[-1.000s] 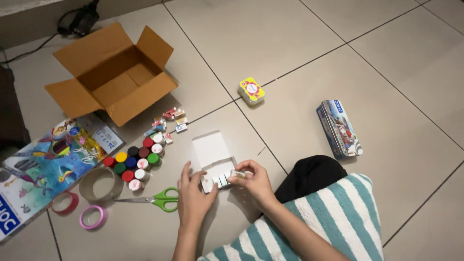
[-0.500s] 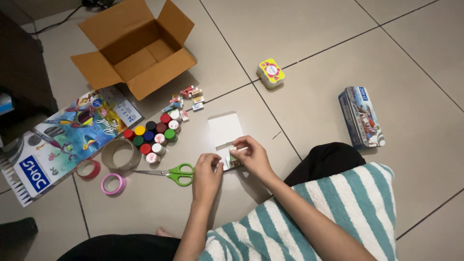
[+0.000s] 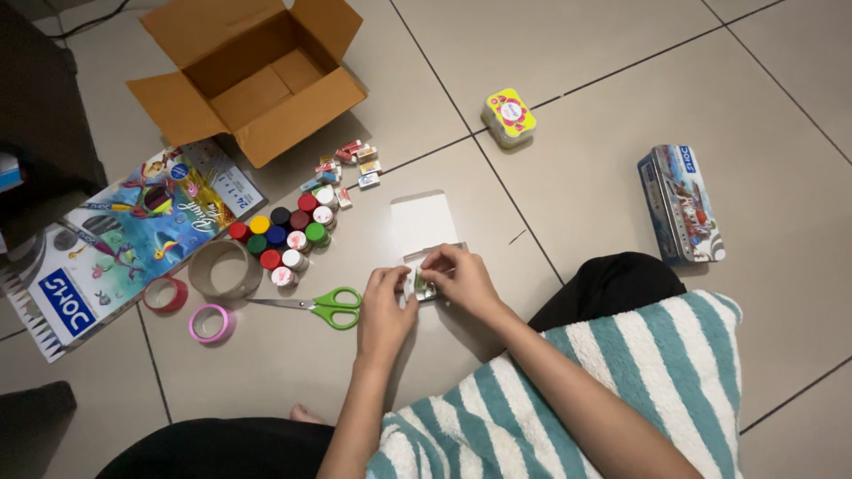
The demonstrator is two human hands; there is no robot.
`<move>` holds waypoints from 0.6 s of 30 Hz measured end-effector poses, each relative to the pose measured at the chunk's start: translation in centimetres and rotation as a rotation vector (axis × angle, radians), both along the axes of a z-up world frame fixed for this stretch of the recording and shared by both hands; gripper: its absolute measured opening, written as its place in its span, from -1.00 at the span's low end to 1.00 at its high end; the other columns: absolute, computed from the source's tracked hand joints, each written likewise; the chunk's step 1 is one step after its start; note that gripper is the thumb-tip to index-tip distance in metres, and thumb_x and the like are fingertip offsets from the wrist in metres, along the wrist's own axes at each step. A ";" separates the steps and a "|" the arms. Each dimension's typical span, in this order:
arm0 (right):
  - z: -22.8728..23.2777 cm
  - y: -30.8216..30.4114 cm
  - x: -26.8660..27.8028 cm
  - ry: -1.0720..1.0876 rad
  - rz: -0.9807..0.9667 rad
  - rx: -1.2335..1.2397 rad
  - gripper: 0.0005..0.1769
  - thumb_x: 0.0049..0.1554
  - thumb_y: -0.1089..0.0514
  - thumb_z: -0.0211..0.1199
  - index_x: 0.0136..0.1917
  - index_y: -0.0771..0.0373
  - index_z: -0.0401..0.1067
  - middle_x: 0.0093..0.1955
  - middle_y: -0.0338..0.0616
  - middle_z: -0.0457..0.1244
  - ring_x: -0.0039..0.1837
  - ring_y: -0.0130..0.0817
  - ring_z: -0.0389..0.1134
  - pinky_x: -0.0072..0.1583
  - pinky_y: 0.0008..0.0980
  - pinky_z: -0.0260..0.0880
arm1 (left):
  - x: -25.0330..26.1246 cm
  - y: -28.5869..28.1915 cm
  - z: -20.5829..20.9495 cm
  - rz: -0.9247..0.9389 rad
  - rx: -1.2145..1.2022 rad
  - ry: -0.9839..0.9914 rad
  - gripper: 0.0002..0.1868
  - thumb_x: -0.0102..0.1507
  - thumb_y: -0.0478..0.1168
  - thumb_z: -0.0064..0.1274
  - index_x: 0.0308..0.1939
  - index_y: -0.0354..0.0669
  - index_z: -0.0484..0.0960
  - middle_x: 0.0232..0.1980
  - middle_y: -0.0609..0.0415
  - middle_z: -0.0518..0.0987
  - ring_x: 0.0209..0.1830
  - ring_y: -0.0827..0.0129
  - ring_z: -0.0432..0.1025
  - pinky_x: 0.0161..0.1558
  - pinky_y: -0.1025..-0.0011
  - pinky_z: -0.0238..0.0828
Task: The person sits on the floor and places small paint tubes one by one into a white rectangular tray. They pick up tubes from a pile on the floor and arrange them in rows inside the tray.
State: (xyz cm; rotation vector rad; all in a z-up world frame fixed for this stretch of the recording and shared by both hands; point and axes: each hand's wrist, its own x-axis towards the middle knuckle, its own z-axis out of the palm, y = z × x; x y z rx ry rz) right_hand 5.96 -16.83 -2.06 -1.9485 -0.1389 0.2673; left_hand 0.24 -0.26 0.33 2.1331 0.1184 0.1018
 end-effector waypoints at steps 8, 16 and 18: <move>0.3 0.6 -0.2 0.003 0.057 0.012 -0.85 0.09 0.29 0.38 -0.05 0.34 0.49 -0.13 -0.13 0.45 -0.05 -0.37 0.53 -0.01 -0.40 0.53 | -0.2 -0.3 0.9 -0.056 0.099 0.037 -0.35 -0.05 -0.36 0.33 0.14 -0.16 0.55 0.09 -0.03 0.46 0.01 0.07 0.50 -0.01 0.22 0.49; 1.6 0.9 -0.3 0.025 0.101 -0.297 -0.85 0.06 0.21 0.42 -0.06 0.21 0.58 -0.26 0.00 0.39 -0.24 -0.20 0.40 -0.13 -0.28 0.40 | -0.3 -0.2 1.0 -0.077 0.146 0.074 -0.45 0.02 -0.35 0.31 0.09 -0.10 0.55 0.11 -0.02 0.46 0.02 0.02 0.50 -0.04 0.17 0.50; 1.8 0.8 -0.4 -0.054 0.099 -0.261 -0.85 0.05 0.20 0.40 -0.07 0.20 0.56 -0.18 -0.03 0.36 -0.18 -0.18 0.41 -0.06 -0.26 0.41 | -0.1 -0.2 1.0 -0.083 0.183 0.060 -0.46 0.03 -0.34 0.32 0.09 -0.11 0.55 0.12 -0.03 0.44 0.05 0.01 0.47 -0.04 0.15 0.50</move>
